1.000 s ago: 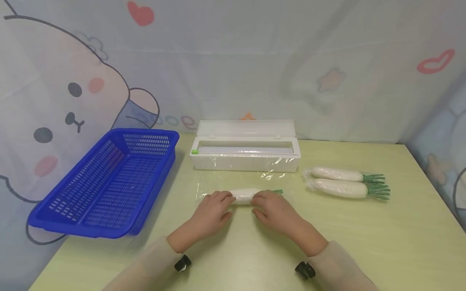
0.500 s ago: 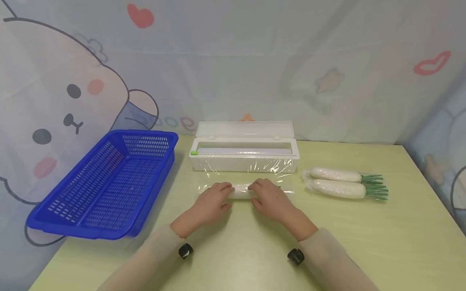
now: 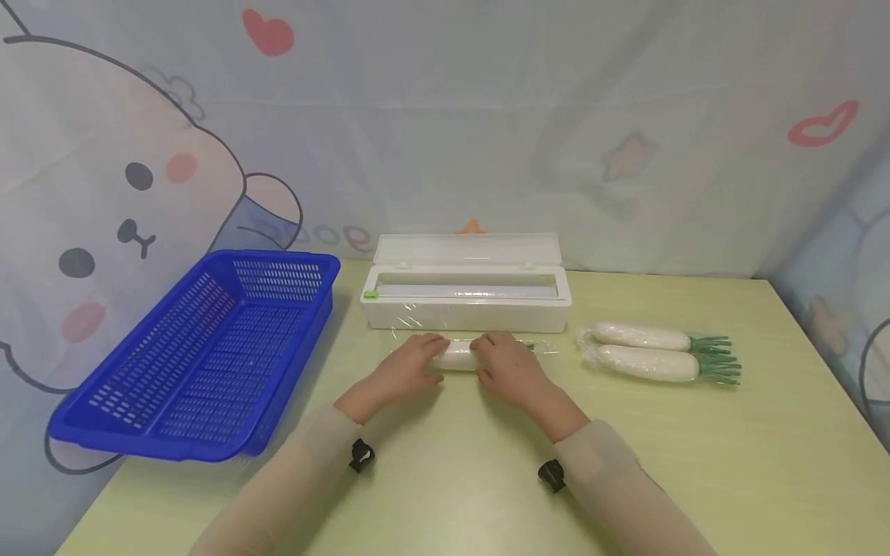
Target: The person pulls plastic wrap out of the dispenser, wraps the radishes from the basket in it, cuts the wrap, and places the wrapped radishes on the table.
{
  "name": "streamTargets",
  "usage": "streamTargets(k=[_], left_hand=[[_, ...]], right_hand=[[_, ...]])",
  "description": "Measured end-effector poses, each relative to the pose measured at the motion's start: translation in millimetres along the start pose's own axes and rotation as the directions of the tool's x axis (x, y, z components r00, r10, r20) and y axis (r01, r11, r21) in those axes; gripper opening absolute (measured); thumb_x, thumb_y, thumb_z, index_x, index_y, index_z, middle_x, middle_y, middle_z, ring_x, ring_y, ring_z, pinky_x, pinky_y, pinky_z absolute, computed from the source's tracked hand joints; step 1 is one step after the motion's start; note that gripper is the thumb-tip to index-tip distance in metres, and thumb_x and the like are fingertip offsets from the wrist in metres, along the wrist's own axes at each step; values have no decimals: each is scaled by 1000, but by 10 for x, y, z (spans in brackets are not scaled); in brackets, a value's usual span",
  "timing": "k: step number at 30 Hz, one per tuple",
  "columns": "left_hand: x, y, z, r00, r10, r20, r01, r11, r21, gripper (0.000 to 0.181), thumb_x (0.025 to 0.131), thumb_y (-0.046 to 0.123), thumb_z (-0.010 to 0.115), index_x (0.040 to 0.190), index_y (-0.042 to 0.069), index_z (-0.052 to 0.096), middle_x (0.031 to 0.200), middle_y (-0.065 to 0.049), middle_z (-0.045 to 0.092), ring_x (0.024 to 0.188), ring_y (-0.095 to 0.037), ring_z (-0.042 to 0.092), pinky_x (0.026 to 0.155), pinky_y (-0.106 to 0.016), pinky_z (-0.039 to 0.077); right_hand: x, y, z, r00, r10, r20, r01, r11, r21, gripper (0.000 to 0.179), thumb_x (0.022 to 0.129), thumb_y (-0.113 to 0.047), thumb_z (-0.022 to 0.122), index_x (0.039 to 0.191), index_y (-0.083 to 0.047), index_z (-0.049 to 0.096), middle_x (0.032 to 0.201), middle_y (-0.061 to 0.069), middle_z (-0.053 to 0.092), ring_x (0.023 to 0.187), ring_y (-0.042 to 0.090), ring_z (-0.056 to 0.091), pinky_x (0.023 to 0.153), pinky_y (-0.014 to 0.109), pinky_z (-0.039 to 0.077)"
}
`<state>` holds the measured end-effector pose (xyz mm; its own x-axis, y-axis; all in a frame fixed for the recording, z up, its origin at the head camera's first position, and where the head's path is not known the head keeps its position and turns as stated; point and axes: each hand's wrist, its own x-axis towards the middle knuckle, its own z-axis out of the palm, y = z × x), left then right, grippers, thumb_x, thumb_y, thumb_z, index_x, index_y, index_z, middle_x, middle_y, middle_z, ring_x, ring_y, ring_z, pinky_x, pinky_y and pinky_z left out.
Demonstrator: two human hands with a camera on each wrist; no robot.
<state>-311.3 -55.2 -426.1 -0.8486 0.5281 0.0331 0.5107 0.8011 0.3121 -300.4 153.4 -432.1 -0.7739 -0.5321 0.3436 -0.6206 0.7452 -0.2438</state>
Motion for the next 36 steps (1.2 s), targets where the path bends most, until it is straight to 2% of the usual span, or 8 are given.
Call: streamTargets(k=[3, 7, 13, 17, 25, 31, 36], left_hand=[[62, -19, 10, 1000, 1, -18, 0, 999, 52, 56, 84, 11, 71, 136, 5, 51, 132, -18, 52, 120, -33, 49, 98, -44, 45], [131, -46, 29, 998, -8, -58, 15, 992, 128, 52, 83, 8, 71, 132, 8, 55, 119, -16, 51, 110, -30, 45, 87, -43, 45], [198, -110, 50, 996, -9, -87, 26, 980, 197, 49, 84, 6, 66, 132, 12, 57, 111, -10, 50, 103, -25, 44, 84, -41, 43], [227, -134, 57, 996, -5, -89, 25, 976, 217, 46, 85, 7, 66, 131, 11, 56, 115, -9, 53, 108, -26, 46, 85, -44, 44], [255, -161, 42, 994, -63, -86, 76, 984, 161, 30, 91, 9, 63, 120, 5, 56, 125, -9, 56, 120, -28, 48, 98, -49, 41], [268, -236, 47, 991, -6, -131, 18, 996, 88, 29, 90, 5, 63, 118, 1, 59, 120, -11, 59, 117, -28, 52, 97, -44, 45], [254, -278, 34, 993, 6, -119, -1, 999, 44, 33, 90, 8, 62, 122, 2, 59, 124, -11, 58, 120, -27, 50, 97, -44, 44]], right_hand=[[33, 35, 41, 1000, -4, -17, 4, 1000, -17, 36, 77, -4, 74, 110, 4, 61, 108, 20, 63, 101, 37, 61, 88, 47, 50], [89, 78, 84, 1000, 0, -23, 0, 1000, -13, 39, 76, -3, 75, 111, 5, 60, 108, 21, 63, 102, 37, 60, 89, 47, 49], [164, 103, 110, 999, 42, 3, -42, 998, -52, 42, 78, -11, 76, 113, 4, 60, 111, 20, 64, 104, 39, 58, 88, 52, 48], [189, 111, 113, 996, 88, 20, -86, 994, -73, 43, 78, -15, 76, 114, 1, 59, 113, 19, 64, 107, 39, 56, 85, 55, 46], [246, 154, 160, 998, 69, 4, -68, 994, -89, 44, 76, -15, 78, 112, 4, 61, 110, 16, 59, 103, 34, 56, 84, 48, 48], [280, 211, 162, 1000, 20, -1, -20, 991, -135, 42, 77, -17, 78, 110, 3, 62, 106, 15, 60, 99, 32, 58, 82, 47, 49], [310, 238, 145, 1000, 8, 15, -6, 988, -152, 39, 76, -22, 79, 104, 0, 63, 102, 14, 60, 93, 32, 59, 76, 47, 50]])
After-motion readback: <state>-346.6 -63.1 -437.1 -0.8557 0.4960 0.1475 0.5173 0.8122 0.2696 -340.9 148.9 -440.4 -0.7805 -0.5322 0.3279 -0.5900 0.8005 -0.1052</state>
